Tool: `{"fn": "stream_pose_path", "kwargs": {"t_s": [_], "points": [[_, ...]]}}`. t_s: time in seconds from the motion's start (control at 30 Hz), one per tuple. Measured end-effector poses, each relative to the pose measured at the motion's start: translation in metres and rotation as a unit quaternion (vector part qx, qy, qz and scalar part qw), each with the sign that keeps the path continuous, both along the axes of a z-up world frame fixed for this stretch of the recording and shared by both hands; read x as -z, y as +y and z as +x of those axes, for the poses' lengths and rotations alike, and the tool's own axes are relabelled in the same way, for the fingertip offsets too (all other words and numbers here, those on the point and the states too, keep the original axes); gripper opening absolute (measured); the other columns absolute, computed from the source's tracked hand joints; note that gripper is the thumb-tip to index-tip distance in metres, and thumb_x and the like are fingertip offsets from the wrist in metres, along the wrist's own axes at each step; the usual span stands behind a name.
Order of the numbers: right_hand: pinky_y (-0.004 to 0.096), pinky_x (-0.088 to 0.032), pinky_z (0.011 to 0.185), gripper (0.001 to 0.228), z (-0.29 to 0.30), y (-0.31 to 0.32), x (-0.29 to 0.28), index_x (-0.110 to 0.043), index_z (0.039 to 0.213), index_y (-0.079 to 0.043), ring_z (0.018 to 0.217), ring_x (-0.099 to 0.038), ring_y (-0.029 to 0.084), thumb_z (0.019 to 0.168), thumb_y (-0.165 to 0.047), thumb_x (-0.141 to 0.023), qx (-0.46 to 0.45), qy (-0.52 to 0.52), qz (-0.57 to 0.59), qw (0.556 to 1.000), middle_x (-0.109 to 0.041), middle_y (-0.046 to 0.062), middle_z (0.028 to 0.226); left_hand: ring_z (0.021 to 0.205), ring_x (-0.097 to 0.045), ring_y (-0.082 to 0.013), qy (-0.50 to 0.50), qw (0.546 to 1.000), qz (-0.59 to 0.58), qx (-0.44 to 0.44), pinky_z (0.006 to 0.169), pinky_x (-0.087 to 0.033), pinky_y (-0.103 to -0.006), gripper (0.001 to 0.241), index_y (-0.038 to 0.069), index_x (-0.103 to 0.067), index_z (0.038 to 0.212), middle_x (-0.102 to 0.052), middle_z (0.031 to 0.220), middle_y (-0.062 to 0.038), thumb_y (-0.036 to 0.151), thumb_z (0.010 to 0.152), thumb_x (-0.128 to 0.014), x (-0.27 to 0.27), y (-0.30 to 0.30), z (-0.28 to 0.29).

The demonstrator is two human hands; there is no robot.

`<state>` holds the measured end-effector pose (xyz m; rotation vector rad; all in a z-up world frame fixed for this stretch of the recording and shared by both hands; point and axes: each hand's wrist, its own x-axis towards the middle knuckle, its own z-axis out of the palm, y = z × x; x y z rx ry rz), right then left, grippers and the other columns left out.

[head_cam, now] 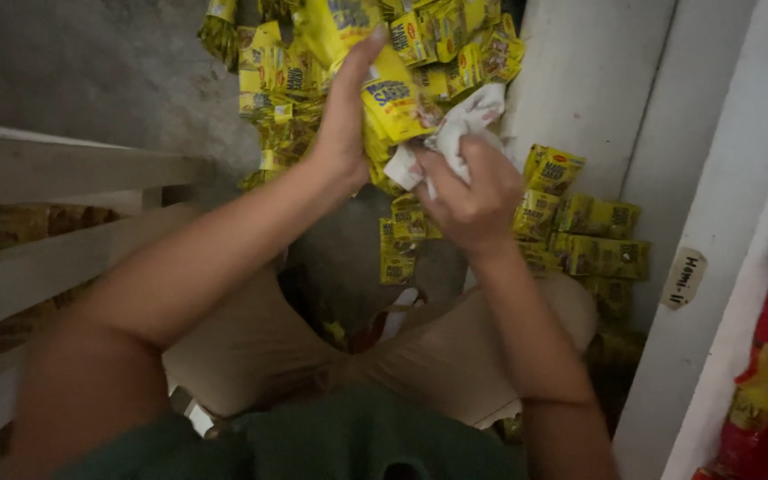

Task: The person cleans and organizes seasoning packets by wiping each one with a cloth, then placing them onto a shelf.

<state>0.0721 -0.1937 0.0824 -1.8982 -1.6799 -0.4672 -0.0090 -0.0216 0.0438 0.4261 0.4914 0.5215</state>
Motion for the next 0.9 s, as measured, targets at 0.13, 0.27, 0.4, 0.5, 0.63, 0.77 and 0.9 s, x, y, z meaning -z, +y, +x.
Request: {"fn": "stream_pose_path", "kwargs": {"t_s": [0.13, 0.27, 0.4, 0.5, 0.63, 0.77, 0.9], "points": [[0.041, -0.051, 0.069, 0.038, -0.001, -0.003, -0.009, -0.079, 0.108, -0.014, 0.084, -0.063, 0.028, 0.072, -0.013, -0.089, -0.001, 0.031, 0.007, 1.000, -0.057, 0.010, 0.098, 0.076, -0.071, -0.0231, -0.025, 1.000, -0.008, -0.011, 0.070, -0.061, -0.0399, 0.040, 0.006, -0.060, 0.114, -0.068, 0.090, -0.011, 0.040, 0.094, -0.070, -0.003, 0.005, 0.007], [0.041, -0.052, 0.071, 0.038, 0.000, -0.003, -0.006, -0.078, 0.106, -0.012, 0.087, -0.062, 0.028, 0.071, -0.016, -0.091, -0.008, 0.016, 0.024, 1.000, -0.056, 0.009, 0.099, 0.066, -0.071, -0.0242, -0.003, 1.000, 0.007, 0.012, 0.063, -0.062, -0.0402, 0.043, 0.005, -0.063, 0.103, -0.071, 0.080, -0.012, 0.047, 0.092, -0.066, -0.018, 0.009, 0.002], [0.042, -0.049, 0.066, 0.035, 0.001, -0.003, -0.005, -0.079, 0.100, -0.011, 0.082, -0.060, 0.028, 0.068, -0.016, -0.092, -0.026, 0.013, 0.029, 0.999, -0.054, 0.010, 0.094, 0.073, -0.071, -0.0246, -0.035, 0.999, -0.015, 0.014, 0.069, -0.062, -0.0405, 0.042, 0.004, -0.063, 0.104, -0.069, 0.085, -0.012, 0.045, 0.095, -0.066, -0.024, 0.012, 0.002], [0.039, -0.050, 0.063, 0.031, 0.002, 0.001, 0.005, -0.079, 0.101, -0.012, 0.079, -0.062, 0.024, 0.073, -0.018, -0.093, -0.017, -0.001, 0.055, 0.998, -0.055, 0.009, 0.094, 0.073, -0.071, -0.0247, -0.041, 0.999, 0.031, 0.012, 0.069, -0.062, -0.0403, 0.042, 0.005, -0.064, 0.104, -0.070, 0.086, -0.014, 0.046, 0.094, -0.066, -0.025, 0.018, 0.003], [0.034, -0.055, 0.062, 0.029, -0.004, 0.009, 0.013, -0.079, 0.110, -0.019, 0.081, -0.065, 0.017, 0.085, -0.018, -0.094, -0.044, -0.027, 0.131, 0.990, -0.060, 0.003, 0.098, 0.073, -0.072, -0.0291, -0.072, 0.997, 0.022, -0.022, 0.072, -0.064, -0.0438, 0.052, -0.003, -0.062, 0.102, -0.072, 0.086, -0.020, 0.049, 0.095, -0.062, -0.001, 0.040, 0.004], [0.036, -0.056, 0.063, 0.035, -0.021, 0.011, 0.009, -0.080, 0.119, -0.019, 0.083, -0.066, 0.020, 0.085, -0.016, -0.086, -0.062, -0.036, 0.033, 0.997, -0.064, 0.004, 0.103, 0.069, -0.071, -0.0307, -0.040, 0.997, -0.034, -0.048, 0.067, -0.062, -0.0443, 0.044, 0.005, -0.060, 0.105, -0.071, 0.082, -0.019, 0.047, 0.095, -0.063, 0.001, 0.035, 0.001], [0.038, -0.059, 0.069, 0.040, -0.020, 0.010, 0.003, -0.074, 0.129, -0.012, 0.088, -0.068, 0.023, 0.091, -0.022, -0.084, -0.008, 0.057, 0.025, 0.998, -0.063, 0.012, 0.108, 0.075, -0.072, -0.0315, -0.084, 0.995, -0.041, -0.041, 0.074, -0.063, -0.0455, 0.051, 0.000, -0.059, 0.105, -0.071, 0.085, -0.020, 0.050, 0.093, -0.062, -0.009, 0.032, -0.003]]}}
